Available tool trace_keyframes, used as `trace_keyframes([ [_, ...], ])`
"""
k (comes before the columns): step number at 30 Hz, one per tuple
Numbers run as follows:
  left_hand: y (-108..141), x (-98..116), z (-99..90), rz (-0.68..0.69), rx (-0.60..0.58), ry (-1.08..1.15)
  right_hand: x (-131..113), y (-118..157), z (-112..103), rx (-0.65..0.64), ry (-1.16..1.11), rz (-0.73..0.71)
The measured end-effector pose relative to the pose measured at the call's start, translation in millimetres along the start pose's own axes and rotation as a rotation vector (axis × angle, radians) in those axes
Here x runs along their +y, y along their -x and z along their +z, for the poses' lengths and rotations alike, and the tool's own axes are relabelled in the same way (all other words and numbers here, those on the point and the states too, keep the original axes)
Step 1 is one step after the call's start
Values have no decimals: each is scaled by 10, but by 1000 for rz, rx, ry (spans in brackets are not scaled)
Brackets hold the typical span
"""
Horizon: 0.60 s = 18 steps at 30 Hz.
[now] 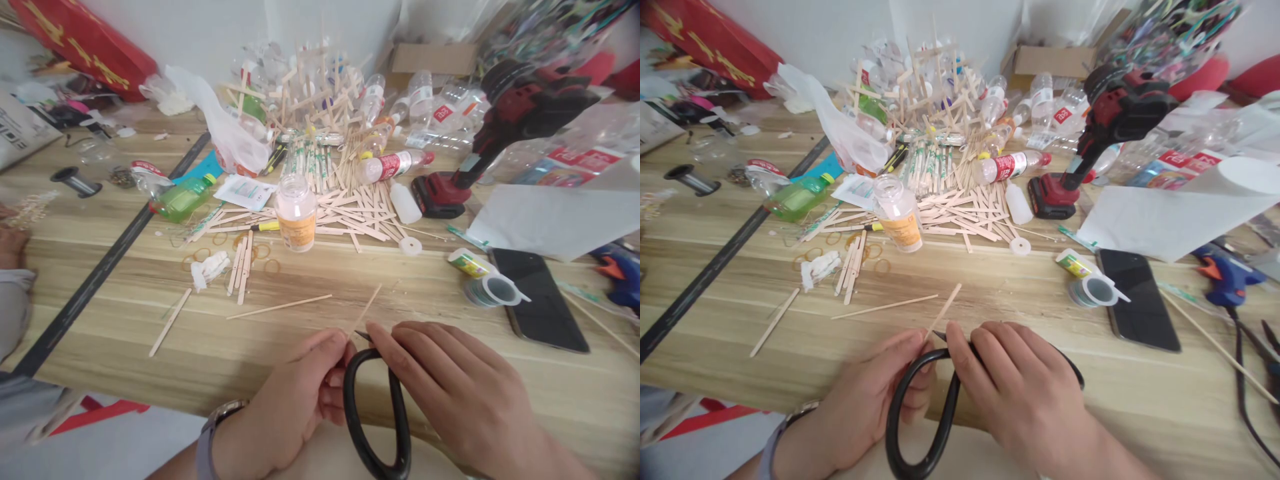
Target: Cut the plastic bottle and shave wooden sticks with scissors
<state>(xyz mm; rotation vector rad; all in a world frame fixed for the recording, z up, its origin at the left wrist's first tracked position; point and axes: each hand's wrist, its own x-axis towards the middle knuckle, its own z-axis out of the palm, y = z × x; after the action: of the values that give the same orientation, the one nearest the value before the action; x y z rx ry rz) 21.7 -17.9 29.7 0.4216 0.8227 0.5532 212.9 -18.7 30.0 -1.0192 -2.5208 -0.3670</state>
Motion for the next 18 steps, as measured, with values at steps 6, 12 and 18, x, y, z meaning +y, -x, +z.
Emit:
trace_keyframes([
  [6,-18,-22,-4,5,-8,14,10,-30,-7,9,-10,9],
  [12,-23,-39,-44,168,-66,-148,34,-107,3,-8,-429,175],
  [18,43,78,-42,389,17,-641,-37,-181,-16,-93,-915,553],
])
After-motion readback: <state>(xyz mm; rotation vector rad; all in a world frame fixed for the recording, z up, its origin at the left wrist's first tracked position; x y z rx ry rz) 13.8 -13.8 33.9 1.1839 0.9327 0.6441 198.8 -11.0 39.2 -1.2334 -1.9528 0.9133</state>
